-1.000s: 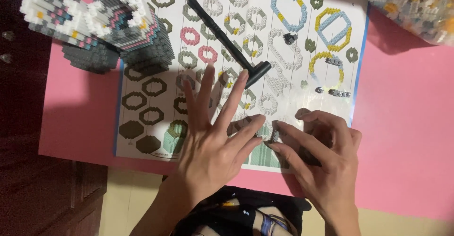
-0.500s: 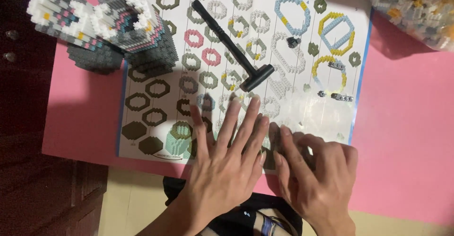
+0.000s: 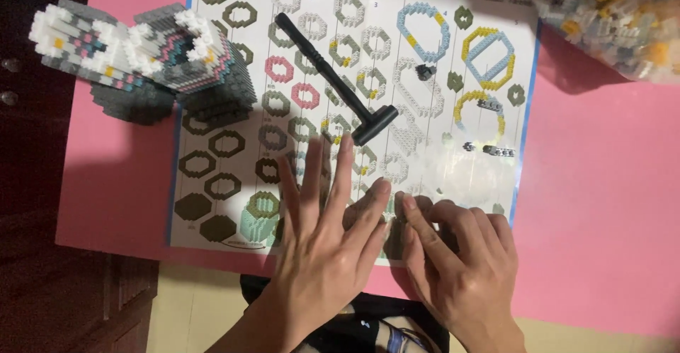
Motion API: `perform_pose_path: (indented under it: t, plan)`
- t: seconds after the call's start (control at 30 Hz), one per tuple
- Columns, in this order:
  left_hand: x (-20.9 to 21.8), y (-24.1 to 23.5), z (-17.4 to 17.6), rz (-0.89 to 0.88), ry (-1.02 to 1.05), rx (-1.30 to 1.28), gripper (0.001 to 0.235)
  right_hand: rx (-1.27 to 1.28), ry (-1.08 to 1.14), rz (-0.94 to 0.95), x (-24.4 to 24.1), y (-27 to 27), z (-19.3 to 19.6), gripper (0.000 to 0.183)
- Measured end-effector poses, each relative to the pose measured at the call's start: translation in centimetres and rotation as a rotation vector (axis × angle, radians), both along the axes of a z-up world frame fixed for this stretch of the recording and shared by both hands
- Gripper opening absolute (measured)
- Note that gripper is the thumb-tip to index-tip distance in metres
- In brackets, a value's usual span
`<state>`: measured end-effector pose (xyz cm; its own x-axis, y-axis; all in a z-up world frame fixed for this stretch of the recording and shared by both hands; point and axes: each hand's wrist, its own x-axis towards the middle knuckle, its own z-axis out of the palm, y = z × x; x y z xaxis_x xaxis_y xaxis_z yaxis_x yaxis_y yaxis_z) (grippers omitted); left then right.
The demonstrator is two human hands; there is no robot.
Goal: The person assembles small, colorful plastic bricks by hand, following a printed instruction sheet. They retrieve bricks from plastic bags, connect them into small structures, and occasionally use a black plastic tool to press the pieces together.
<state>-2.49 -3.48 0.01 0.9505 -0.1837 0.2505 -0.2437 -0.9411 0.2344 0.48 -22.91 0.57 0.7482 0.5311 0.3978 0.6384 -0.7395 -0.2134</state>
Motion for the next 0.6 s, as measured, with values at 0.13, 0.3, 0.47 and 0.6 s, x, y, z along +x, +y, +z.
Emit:
perform_pose_path:
  t: [0.13,0.3,0.47,0.6]
  plan:
    - [0.2,-0.1,0.5,0.035,-0.055,-0.215,0.043,0.094,0.042,-0.036,0.2,0.1,0.0,0.029]
    - [0.2,0.0,1.3,0.033,-0.047,-0.217,0.032,0.139,0.128,-0.016,0.3,-0.4,-0.1,0.031]
    - [0.2,0.2,0.9,0.033,-0.057,-0.219,0.037,0.185,0.135,0.005,0.6,-0.1,0.1,0.027]
    - [0.4,0.5,1.2,0.041,-0.058,-0.207,0.036,0.185,0.228,-0.043,0.5,-0.3,0.4,0.04]
